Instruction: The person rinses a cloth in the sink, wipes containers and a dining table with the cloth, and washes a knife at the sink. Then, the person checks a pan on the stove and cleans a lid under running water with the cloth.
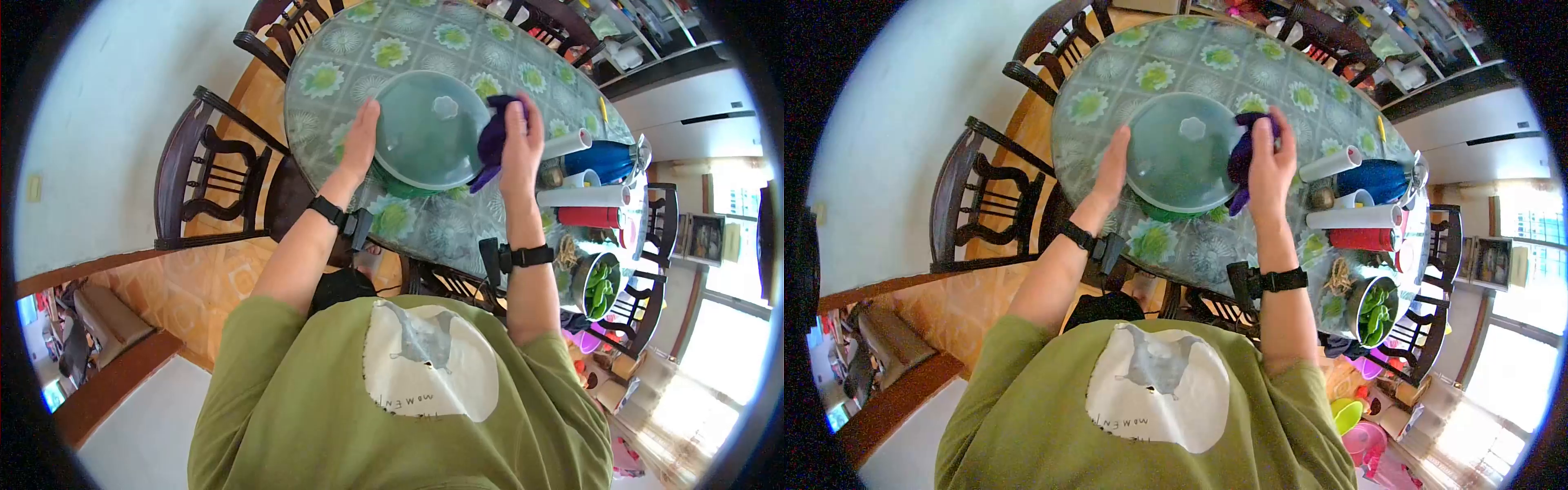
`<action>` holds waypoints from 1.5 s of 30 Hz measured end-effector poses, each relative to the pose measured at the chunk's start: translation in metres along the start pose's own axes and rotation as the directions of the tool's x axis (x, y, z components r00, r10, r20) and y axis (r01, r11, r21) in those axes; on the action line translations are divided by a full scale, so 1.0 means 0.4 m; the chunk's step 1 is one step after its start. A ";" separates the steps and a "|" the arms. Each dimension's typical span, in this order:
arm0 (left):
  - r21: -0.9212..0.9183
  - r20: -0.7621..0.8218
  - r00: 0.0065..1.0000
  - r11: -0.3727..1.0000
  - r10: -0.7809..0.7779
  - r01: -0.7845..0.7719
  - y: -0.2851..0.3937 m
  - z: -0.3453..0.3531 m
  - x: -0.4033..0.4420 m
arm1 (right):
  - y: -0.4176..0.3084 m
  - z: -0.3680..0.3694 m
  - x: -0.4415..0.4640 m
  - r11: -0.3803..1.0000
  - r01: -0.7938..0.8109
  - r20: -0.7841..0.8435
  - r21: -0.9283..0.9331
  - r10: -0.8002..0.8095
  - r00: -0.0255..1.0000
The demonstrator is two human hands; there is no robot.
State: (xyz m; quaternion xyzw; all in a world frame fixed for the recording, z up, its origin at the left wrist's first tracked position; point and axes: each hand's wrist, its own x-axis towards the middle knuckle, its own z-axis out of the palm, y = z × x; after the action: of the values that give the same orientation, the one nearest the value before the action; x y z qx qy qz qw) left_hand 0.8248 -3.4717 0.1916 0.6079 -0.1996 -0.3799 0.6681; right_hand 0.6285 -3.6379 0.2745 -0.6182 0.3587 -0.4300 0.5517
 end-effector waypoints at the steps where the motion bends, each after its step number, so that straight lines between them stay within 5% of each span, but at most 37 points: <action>1: -0.002 0.004 1.000 1.000 0.001 -0.001 -0.018 -0.001 0.006 | -0.061 0.011 -0.005 0.978 -0.014 0.013 0.209 0.011 1.000; 2: 0.029 -0.038 0.999 1.000 0.012 -0.011 -0.035 -0.005 0.012 | -0.077 0.015 -0.007 0.886 -0.051 0.077 0.461 0.017 0.997; 3: 0.062 -0.075 0.997 0.998 0.024 -0.019 -0.048 -0.010 0.019 | -0.048 0.026 0.002 0.978 0.183 0.107 0.101 -0.193 0.975; 4: 0.067 -0.061 0.998 0.998 0.021 -0.017 -0.047 -0.010 0.020 | 0.030 0.038 0.007 0.894 0.325 0.244 -0.307 -0.256 0.935; 5: 0.079 -0.077 0.997 0.997 0.016 -0.010 -0.045 -0.008 0.022 | 0.110 0.048 0.013 0.622 0.487 0.375 -0.614 -0.312 0.873; 8: 0.112 -0.097 0.993 0.992 0.065 -0.054 -0.038 0.001 0.047 | 0.058 0.077 -0.065 0.465 0.418 0.230 -0.780 -0.408 0.883; 12: 0.227 -0.114 0.978 0.963 0.173 -0.144 -0.082 -0.019 0.048 | 0.058 0.132 -0.220 0.561 0.445 0.142 -0.698 -0.500 0.854; 14: 0.138 -0.089 0.979 0.975 0.184 -0.171 -0.085 -0.017 0.047 | 0.049 0.145 -0.282 0.442 0.575 0.388 -0.688 -0.445 0.807; 16: 0.057 -0.057 0.978 0.979 0.200 -0.197 -0.106 -0.026 0.056 | 0.060 0.183 -0.308 0.272 0.782 0.708 -0.561 -0.333 0.623; 17: 0.392 -0.003 0.898 0.827 0.439 -0.403 -0.124 -0.036 0.062 | 0.076 0.212 -0.309 0.189 0.767 0.689 -0.613 -0.346 0.636; 18: 0.660 0.126 0.772 0.528 0.624 -0.535 -0.139 -0.044 0.075 | 0.064 0.223 -0.284 0.185 0.769 0.689 -0.611 -0.354 0.633; 19: 0.662 0.120 0.766 0.524 0.631 -0.535 -0.142 -0.047 0.082 | 0.037 0.240 -0.246 0.158 0.782 0.702 -0.603 -0.361 0.614; 20: 0.328 0.009 0.896 0.845 0.443 -0.422 -0.155 -0.048 0.075 | 0.015 0.254 -0.218 0.136 0.791 0.715 -0.596 -0.358 0.601; 21: -0.078 -0.003 0.979 0.976 0.203 -0.203 -0.163 -0.050 0.067 | 0.003 0.269 -0.183 0.104 0.800 0.723 -0.590 -0.372 0.582; 24: -0.009 0.037 0.952 0.953 0.304 -0.304 -0.152 -0.060 0.062 | -0.012 0.319 -0.065 0.032 0.790 0.714 -0.613 -0.406 0.571; 25: -0.007 0.012 0.983 0.984 0.181 -0.181 -0.141 -0.058 0.057 | -0.020 0.336 -0.026 0.028 0.796 0.721 -0.605 -0.406 0.562; 26: -0.011 -0.012 0.998 0.998 0.054 -0.055 -0.130 -0.055 0.053 | -0.028 0.351 0.010 -0.022 0.748 0.728 -0.664 -0.249 0.639; 28: 0.215 -0.078 0.959 0.944 0.274 -0.252 -0.080 -0.028 0.034 | -0.038 0.373 0.088 -0.087 0.705 0.710 -0.704 -0.096 0.698; 30: 0.280 -0.085 0.953 0.925 0.292 -0.259 -0.050 -0.025 0.025 | -0.047 0.368 0.160 0.013 0.492 0.488 -0.871 0.154 0.859; 33: 0.255 -0.056 0.957 0.931 0.284 -0.262 -0.041 -0.011 0.023 | -0.069 0.338 0.222 0.130 0.323 0.348 -0.937 0.368 0.862; 36: 0.129 -0.059 0.989 0.983 0.138 -0.129 -0.045 0.016 0.036 | -0.041 0.349 0.179 -0.070 0.380 0.355 -0.922 0.234 0.905; 37: 0.129 -0.059 0.988 0.983 0.140 -0.131 -0.072 0.014 0.054 | -0.103 0.350 0.125 -0.124 0.519 0.478 -0.846 0.258 0.840; 39: 0.158 -0.054 0.944 0.936 0.325 -0.314 -0.116 0.016 0.078 | -0.069 0.347 0.075 -0.118 0.545 0.528 -0.830 0.150 0.836; 41: 0.186 -0.037 0.946 0.932 0.322 -0.310 -0.095 0.017 0.065 | -0.032 0.321 0.031 -0.120 0.564 0.564 -0.817 0.033 0.825; 42: 0.215 -0.035 0.949 0.930 0.314 -0.299 -0.087 0.013 0.063 | -0.016 0.303 -0.003 -0.045 0.616 0.615 -0.787 -0.150 0.774; 43: 0.033 -0.058 0.964 0.965 0.261 -0.259 -0.109 0.016 0.087 | -0.016 0.286 -0.037 0.017 0.673 0.631 -0.739 -0.332 0.701; 45: 0.202 0.001 0.954 0.935 0.298 -0.292 -0.101 -0.008 0.079 | -0.025 0.237 -0.104 0.084 0.721 0.652 -0.688 -0.363 0.665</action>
State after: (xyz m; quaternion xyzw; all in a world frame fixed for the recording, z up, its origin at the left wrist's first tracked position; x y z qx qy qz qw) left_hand 0.8364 -3.4923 0.1457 0.6406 -0.3157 -0.2441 0.6560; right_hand 0.7008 -3.5631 0.2769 -0.9580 0.1788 -0.2169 -0.0560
